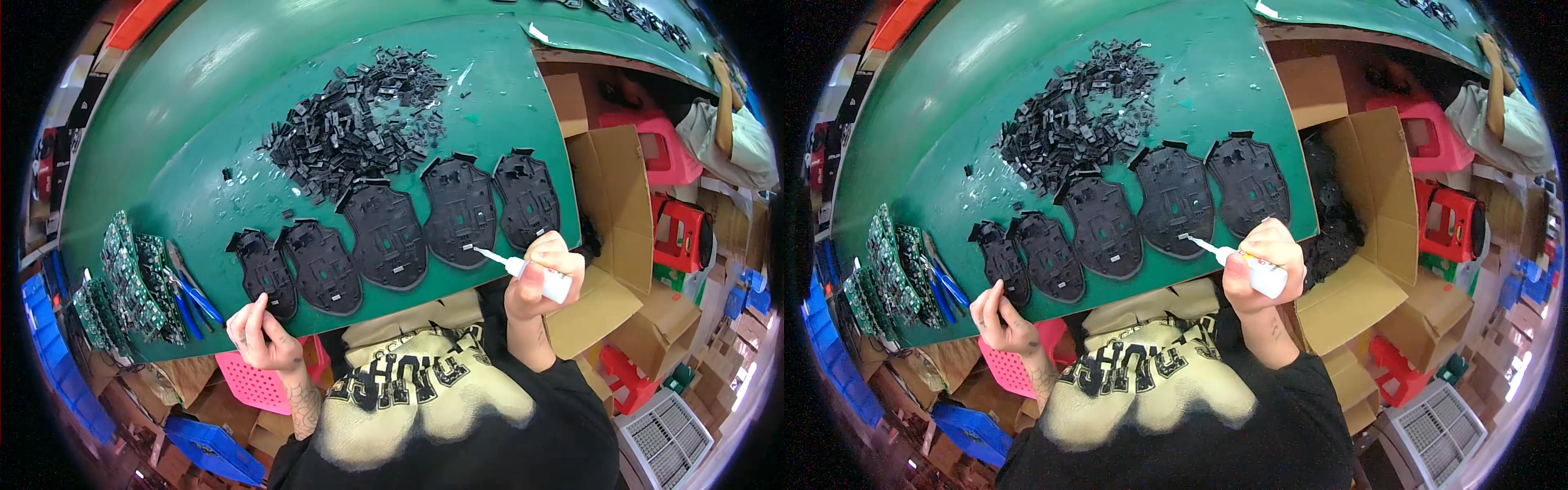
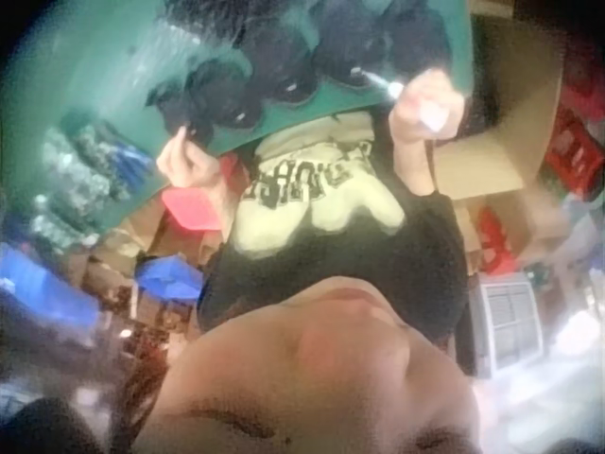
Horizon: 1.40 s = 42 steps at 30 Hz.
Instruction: The person assembles computer mouse base plates by retrieving parts from a box, applying glue from a bottle, inserting small plastic components by hand, and lining up the assembled plates on the conveyor table.
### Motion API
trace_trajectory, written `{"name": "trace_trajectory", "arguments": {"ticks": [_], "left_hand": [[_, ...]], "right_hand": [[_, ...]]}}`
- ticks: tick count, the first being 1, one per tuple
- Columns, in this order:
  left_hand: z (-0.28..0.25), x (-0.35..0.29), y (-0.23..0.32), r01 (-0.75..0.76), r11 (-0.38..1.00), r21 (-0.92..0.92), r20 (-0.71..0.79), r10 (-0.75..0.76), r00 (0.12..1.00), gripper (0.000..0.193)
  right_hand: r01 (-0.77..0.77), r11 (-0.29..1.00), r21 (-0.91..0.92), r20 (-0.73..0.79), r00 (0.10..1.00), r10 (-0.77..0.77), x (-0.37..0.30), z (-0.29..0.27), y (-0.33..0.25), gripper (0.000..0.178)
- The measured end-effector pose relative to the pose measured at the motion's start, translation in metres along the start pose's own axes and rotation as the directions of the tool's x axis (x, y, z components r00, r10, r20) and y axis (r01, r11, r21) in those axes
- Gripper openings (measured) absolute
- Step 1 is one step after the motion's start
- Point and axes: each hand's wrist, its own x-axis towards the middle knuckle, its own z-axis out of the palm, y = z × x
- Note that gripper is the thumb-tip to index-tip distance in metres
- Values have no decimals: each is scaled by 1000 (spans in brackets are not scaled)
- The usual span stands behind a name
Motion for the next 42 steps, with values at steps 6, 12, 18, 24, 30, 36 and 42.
{"name": "trace_trajectory", "arguments": {"ticks": [6, 12, 18, 24, 30, 36, 42], "left_hand": [[2, 3, 2, -15, 1000, -3, 0, 15, 1000, 24], [-1, -1, 1, -10, 1000, 3, 3, 10, 1000, 24], [1, -1, -3, -35, 999, 1, -15, 35, 999, 23], [-1, 0, -2, -44, 999, -9, 6, 44, 999, 23], [0, -1, -4, -39, 999, -23, -4, 39, 999, 24], [-5, 1, -5, -108, 994, -11, 5, 108, 994, 24], [-7, -8, -10, -209, 974, -86, 16, 211, 977, 24]], "right_hand": [[-26, 998, -49, 54, 998, 29, -1, -1, -1, 25], [-42, 998, 54, 13, 999, 41, 5, 20, -22, 30], [-31, 989, 142, 250, 968, -6, -9, 36, -25, 31], [-39, 994, 100, 258, 966, 12, -10, 39, -25, 27], [-43, 998, 40, 291, 956, 29, -11, 38, -26, 30], [-101, 964, 247, 436, 900, -17, -5, 62, -42, 36], [-127, 965, 228, 528, 849, -13, -17, 81, -50, 38]]}}
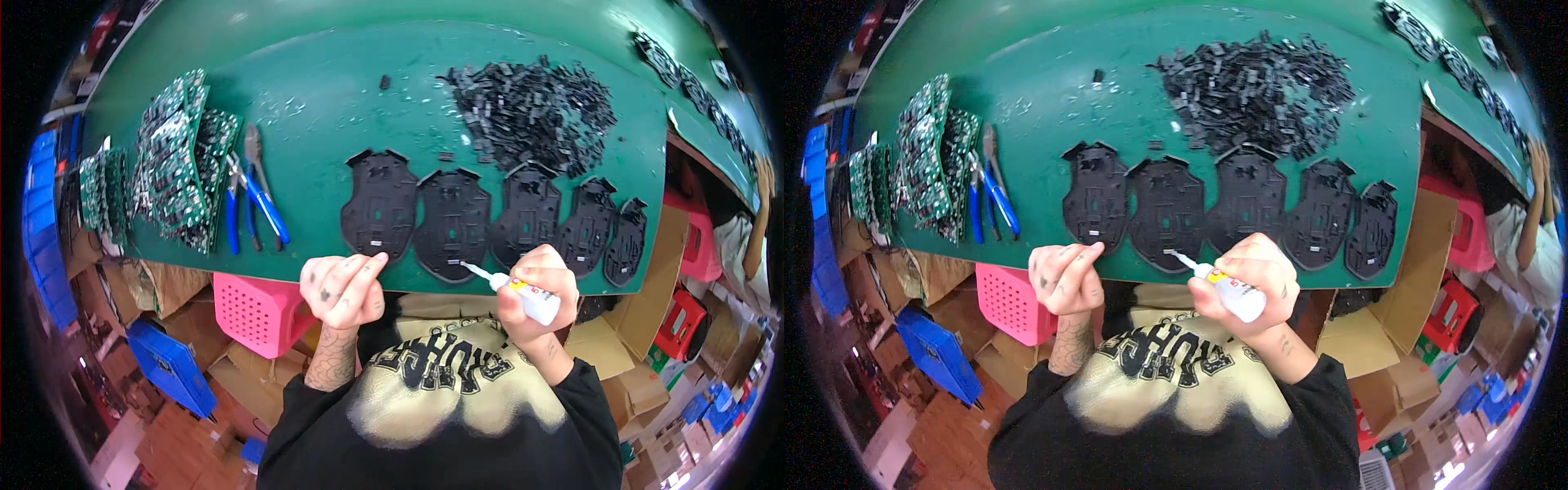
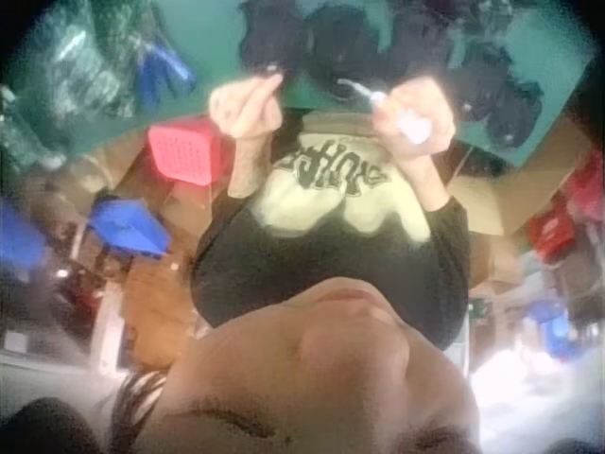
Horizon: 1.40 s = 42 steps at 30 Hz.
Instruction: The person assembles computer mouse base plates by retrieving parts from a box, applying glue from a bottle, inserting small plastic components by hand, and lining up the assembled plates on the conveyor table.
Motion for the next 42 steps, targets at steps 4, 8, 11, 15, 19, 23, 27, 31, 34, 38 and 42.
{"name": "trace_trajectory", "arguments": {"ticks": [4, 8, 11, 15, 19, 23, 27, 31, 34, 38, 42], "left_hand": [[0, -2, -1, 23, 1000, -2, 9, -23, 1000, 25], [-3, -1, -2, 35, 999, -25, 43, -33, 999, 24], [-2, -1, -4, 16, 999, -45, 33, -14, 999, 23], [-1, 1, -2, 26, 997, -68, 10, -26, 1000, 20], [-4, -1, -5, -12, 998, -59, 10, 13, 1000, 21], [-2, 1, -3, -28, 996, -82, -7, 27, 1000, 23], [-3, 0, 0, -16, 996, -89, -30, 13, 999, 22], [-3, 0, 0, -12, 994, -107, -47, 7, 999, 19], [-3, 1, -2, -4, 993, -120, -39, -1, 999, 17], [-1, 0, -5, 5, 990, -141, -45, -11, 999, 18], [-2, 7, -5, -7, 987, -162, -47, -1, 999, 19]], "right_hand": [[-20, 999, -50, 45, 999, 22, 0, -1, -1, 36], [-25, 996, -84, 72, 997, 32, 0, 2, -1, 37], [-72, 993, -97, 47, 996, 77, 0, 3, -1, 34], [-99, 987, 127, -113, 987, 113, 4, 10, 1, 28], [-93, 990, 106, -55, 994, 100, 22, 26, -4, 30], [-126, 992, 22, 83, 989, 124, 33, 46, -11, 33], [-140, 990, -4, 137, 981, 139, 33, 59, -11, 32], [-144, 988, -48, 186, 971, 150, 34, 69, -13, 31], [-164, 984, -71, 215, 961, 175, 35, 72, -13, 31], [-175, 979, -100, 227, 954, 194, 38, 76, -13, 30], [-296, 945, 140, 130, 952, 279, 41, 71, -15, 30]]}}
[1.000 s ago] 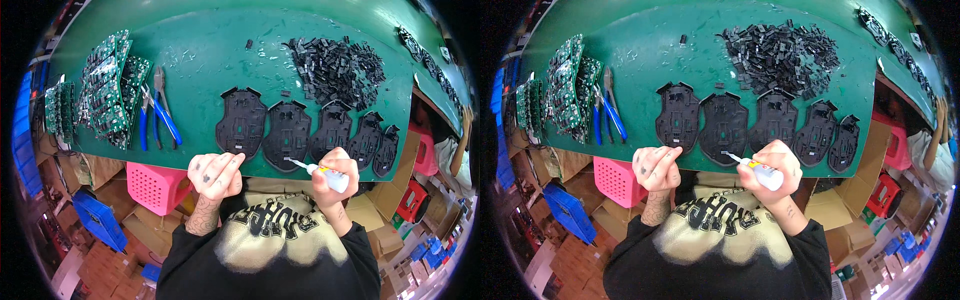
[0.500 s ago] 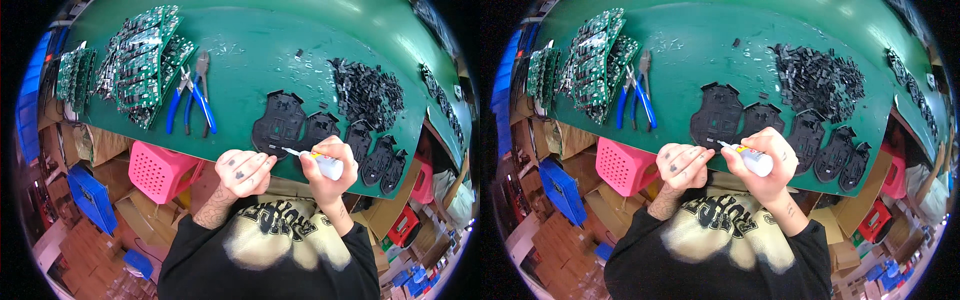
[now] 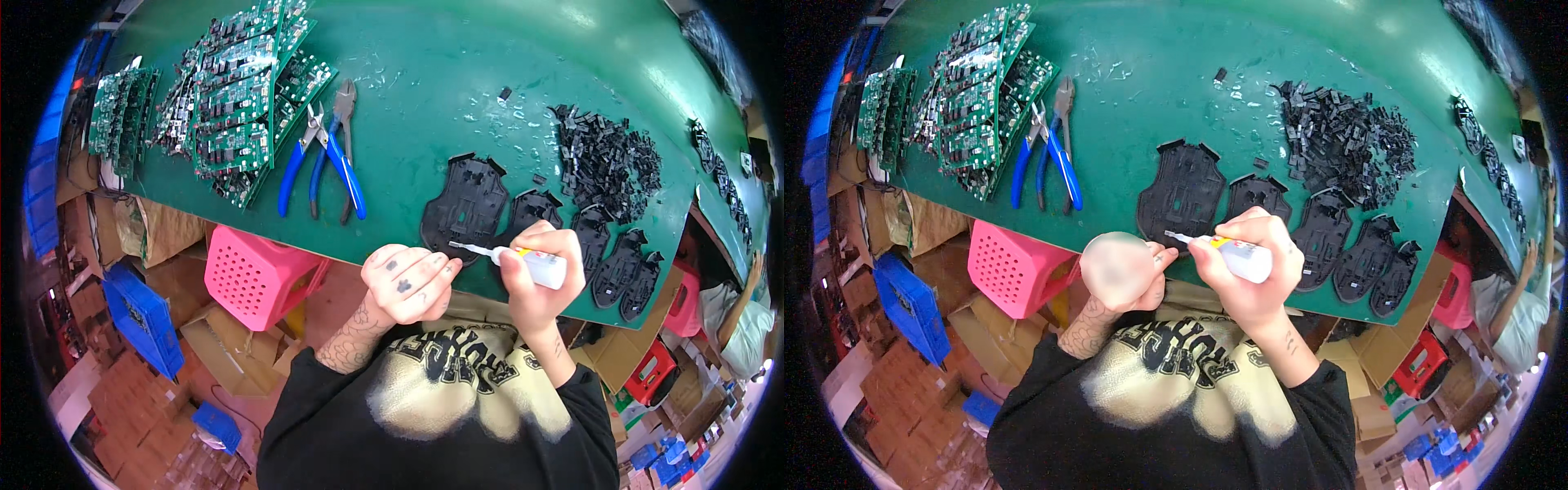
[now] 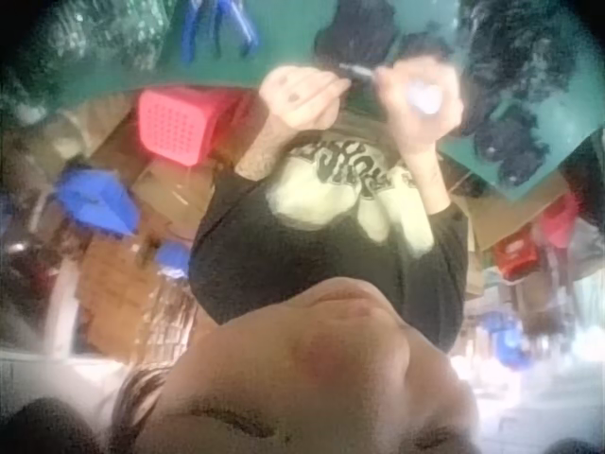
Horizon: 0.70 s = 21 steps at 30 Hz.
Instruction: The person assembles computer mouse base plates by retrieving parts from a box, applying glue from a bottle, inserting small plastic components by hand, and lining up the assembled plates on the conveyor table.
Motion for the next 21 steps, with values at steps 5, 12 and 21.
{"name": "trace_trajectory", "arguments": {"ticks": [5, 12, 21], "left_hand": [[-11, 11, 3, 192, 968, -160, 49, -186, 981, 31], [-14, 74, 2, 405, 913, 47, 278, -401, 873, 44], [-5, 83, -21, 428, 901, 74, 355, -424, 833, 35]], "right_hand": [[-314, 915, 254, 47, 949, 312, 17, -16, -15, 33], [-139, 983, -120, 312, 935, 170, 97, -22, -17, 22], [116, 981, -157, 494, 869, -24, 172, 7, 46, 31]]}}
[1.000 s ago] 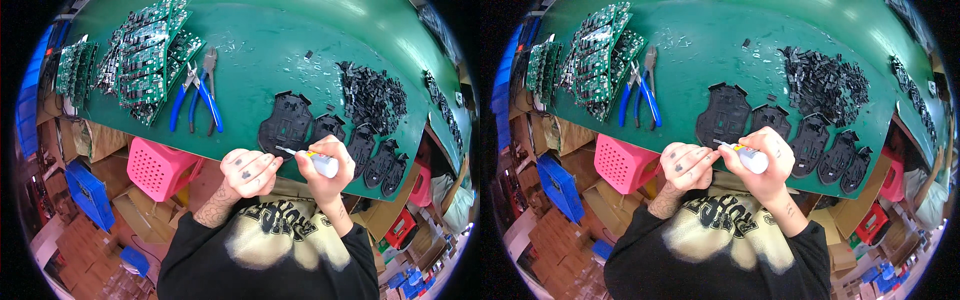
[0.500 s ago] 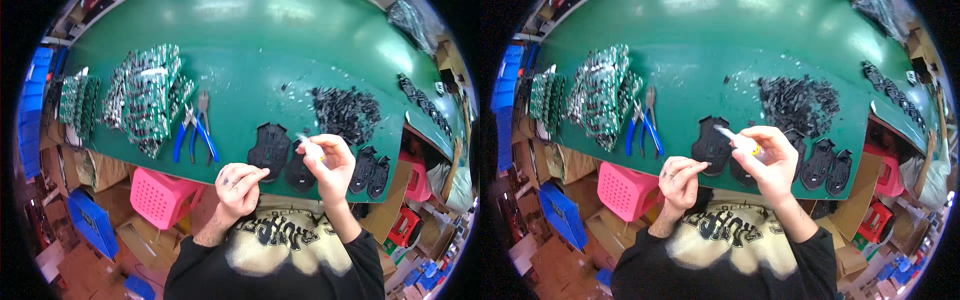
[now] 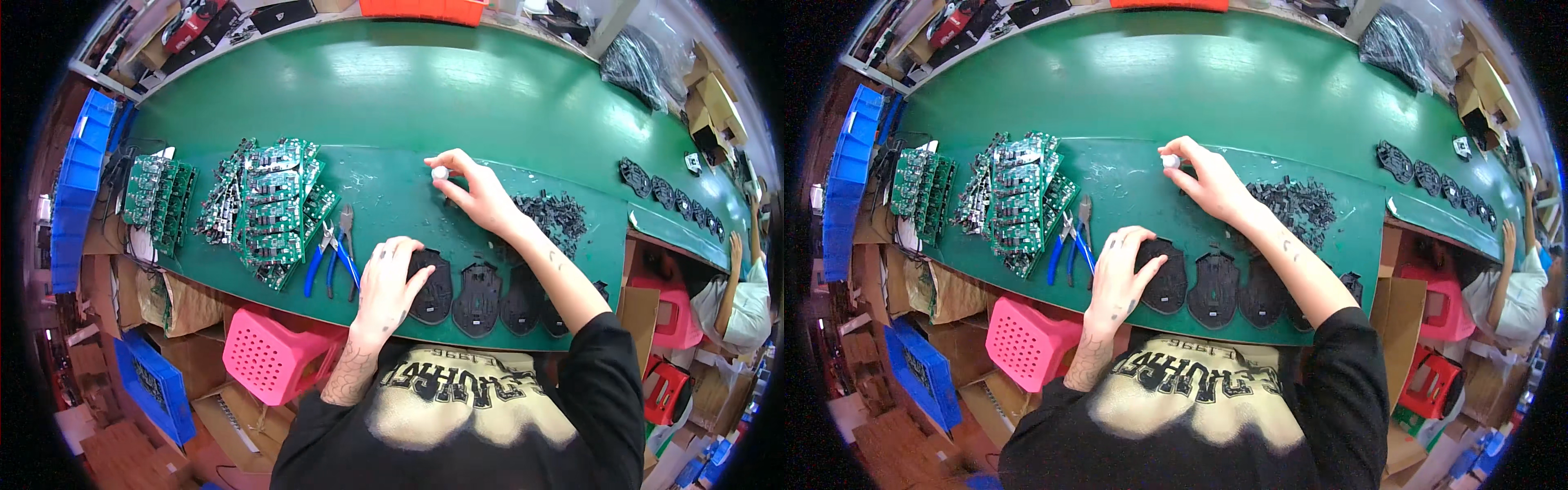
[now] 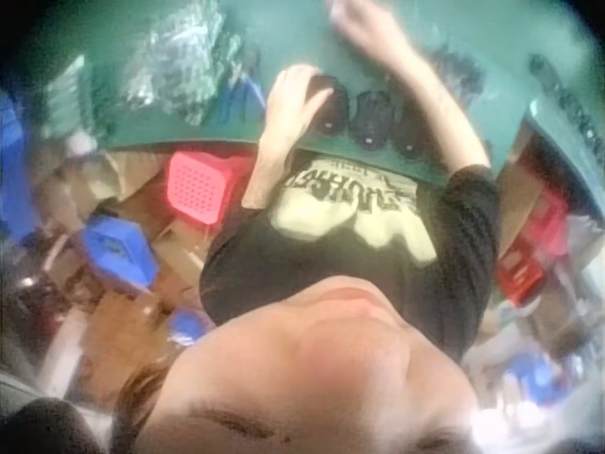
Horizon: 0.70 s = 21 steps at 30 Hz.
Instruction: The person assembles computer mouse base plates by retrieving parts from a box, applying glue from a bottle, inserting small plastic components by hand, and lining up the assembled plates on the conveyor table.
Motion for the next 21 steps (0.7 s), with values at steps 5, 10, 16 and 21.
{"name": "trace_trajectory", "arguments": {"ticks": [5, 10, 16, 21], "left_hand": [[-9, -12, -1, 30, 993, -114, -137, -45, 990, 35], [-15, -14, 6, 269, 655, -706, 6, -374, 927, 32], [-16, 2, 12, 279, 638, -718, 81, -322, 943, 40], [-3, 8, 22, 225, 592, -774, -21, -379, 925, 40]], "right_hand": [[-49, 998, 25, 56, 997, 48, 3, -12, -1, 42], [118, 897, -426, 66, 993, -99, -14, -38, -7, 31], [251, 860, -444, 234, 959, -159, -12, -19, -4, 15], [93, 882, -461, 141, 990, -30, -20, -26, -16, 11]]}}
